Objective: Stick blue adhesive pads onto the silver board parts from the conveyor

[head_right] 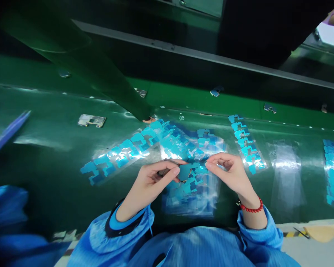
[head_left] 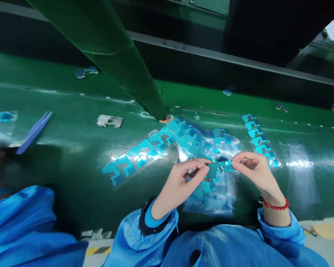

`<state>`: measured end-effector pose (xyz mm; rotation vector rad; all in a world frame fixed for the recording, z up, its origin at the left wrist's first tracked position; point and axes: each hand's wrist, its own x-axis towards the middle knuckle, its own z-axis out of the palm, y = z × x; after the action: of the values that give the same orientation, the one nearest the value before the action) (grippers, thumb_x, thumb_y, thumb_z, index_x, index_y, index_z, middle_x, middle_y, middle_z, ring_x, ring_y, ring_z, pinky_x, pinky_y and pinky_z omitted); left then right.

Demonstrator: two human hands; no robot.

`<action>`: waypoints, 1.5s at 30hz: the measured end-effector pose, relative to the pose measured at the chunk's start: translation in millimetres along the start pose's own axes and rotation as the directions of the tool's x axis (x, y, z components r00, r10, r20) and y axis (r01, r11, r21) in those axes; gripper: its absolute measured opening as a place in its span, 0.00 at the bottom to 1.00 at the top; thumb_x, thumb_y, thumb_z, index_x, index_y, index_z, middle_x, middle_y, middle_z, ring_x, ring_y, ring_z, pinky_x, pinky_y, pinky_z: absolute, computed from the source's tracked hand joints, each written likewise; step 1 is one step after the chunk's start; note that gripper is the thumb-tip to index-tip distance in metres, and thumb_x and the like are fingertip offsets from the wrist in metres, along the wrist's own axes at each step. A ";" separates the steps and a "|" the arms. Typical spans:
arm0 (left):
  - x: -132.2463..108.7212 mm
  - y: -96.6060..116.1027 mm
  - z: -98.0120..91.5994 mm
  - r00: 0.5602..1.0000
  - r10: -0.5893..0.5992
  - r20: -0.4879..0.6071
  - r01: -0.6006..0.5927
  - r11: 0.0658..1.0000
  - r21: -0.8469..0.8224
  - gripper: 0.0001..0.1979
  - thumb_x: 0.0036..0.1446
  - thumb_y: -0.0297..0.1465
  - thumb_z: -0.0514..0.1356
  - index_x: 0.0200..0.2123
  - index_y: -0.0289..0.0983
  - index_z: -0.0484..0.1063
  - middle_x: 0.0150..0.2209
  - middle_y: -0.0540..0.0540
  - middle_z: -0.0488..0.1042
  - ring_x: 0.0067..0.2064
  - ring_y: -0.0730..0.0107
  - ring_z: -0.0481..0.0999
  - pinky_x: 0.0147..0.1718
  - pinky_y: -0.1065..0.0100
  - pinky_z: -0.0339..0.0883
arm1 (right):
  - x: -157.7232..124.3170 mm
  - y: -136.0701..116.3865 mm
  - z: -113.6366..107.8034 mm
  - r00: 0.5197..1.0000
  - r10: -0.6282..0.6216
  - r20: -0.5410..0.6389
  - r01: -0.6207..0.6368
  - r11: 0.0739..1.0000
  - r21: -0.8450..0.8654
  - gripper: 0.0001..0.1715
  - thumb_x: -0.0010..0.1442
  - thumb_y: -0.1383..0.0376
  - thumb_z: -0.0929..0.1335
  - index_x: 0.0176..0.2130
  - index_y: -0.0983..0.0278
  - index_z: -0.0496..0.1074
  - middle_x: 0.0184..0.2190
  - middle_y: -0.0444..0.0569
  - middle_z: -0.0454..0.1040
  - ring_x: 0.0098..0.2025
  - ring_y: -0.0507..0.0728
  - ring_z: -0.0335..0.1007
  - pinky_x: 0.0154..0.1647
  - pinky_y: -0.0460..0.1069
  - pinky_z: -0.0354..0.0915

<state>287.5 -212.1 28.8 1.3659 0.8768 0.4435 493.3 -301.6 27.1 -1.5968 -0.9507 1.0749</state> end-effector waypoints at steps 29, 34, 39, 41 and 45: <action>10.9 -12.3 17.1 0.968 -0.159 -0.195 0.074 0.921 -0.383 0.19 0.57 0.33 0.63 0.51 0.37 0.72 0.28 0.51 0.78 0.31 0.72 0.76 0.34 0.72 0.73 | 2.3 16.4 18.7 0.990 0.038 -0.135 -0.015 0.985 0.169 0.04 0.56 0.63 0.74 0.30 0.60 0.76 0.26 0.43 0.72 0.28 0.50 0.65 0.29 0.45 0.63; 8.9 -11.3 13.5 0.981 -0.187 -0.046 0.136 0.838 -0.528 0.22 0.59 0.34 0.61 0.57 0.40 0.68 0.41 0.45 0.81 0.41 0.66 0.80 0.44 0.65 0.75 | 1.1 13.7 15.7 0.991 0.001 -0.137 0.014 0.994 0.113 0.02 0.57 0.64 0.73 0.31 0.60 0.77 0.27 0.44 0.74 0.29 0.51 0.68 0.31 0.45 0.65; 5.4 -10.5 13.7 0.987 -0.152 0.046 0.151 0.807 -0.571 0.19 0.59 0.29 0.60 0.55 0.42 0.70 0.45 0.47 0.79 0.46 0.66 0.78 0.46 0.67 0.75 | -2.3 9.5 12.4 0.987 -0.029 -0.158 0.037 0.998 0.051 0.02 0.58 0.65 0.73 0.32 0.60 0.77 0.27 0.44 0.74 0.29 0.51 0.68 0.31 0.45 0.65; 4.2 -10.4 13.9 0.988 -0.142 0.056 0.148 0.803 -0.577 0.20 0.59 0.28 0.59 0.56 0.44 0.69 0.43 0.49 0.78 0.46 0.67 0.77 0.47 0.67 0.74 | -4.1 7.2 10.5 0.986 -0.043 -0.163 0.051 0.998 0.043 0.02 0.59 0.65 0.72 0.33 0.59 0.76 0.28 0.43 0.73 0.30 0.51 0.67 0.32 0.45 0.65; 4.4 -10.9 14.5 0.988 -0.138 0.073 0.154 0.780 -0.607 0.16 0.59 0.27 0.58 0.50 0.41 0.73 0.39 0.49 0.78 0.46 0.66 0.77 0.46 0.67 0.75 | -6.2 2.1 6.0 0.987 -0.068 -0.146 0.078 0.995 0.064 0.02 0.60 0.66 0.71 0.34 0.58 0.76 0.32 0.44 0.74 0.36 0.51 0.69 0.38 0.44 0.65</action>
<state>299.0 -220.5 16.7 0.6928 0.7218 0.5318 485.9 -306.1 25.4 -1.5489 -0.8596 0.9195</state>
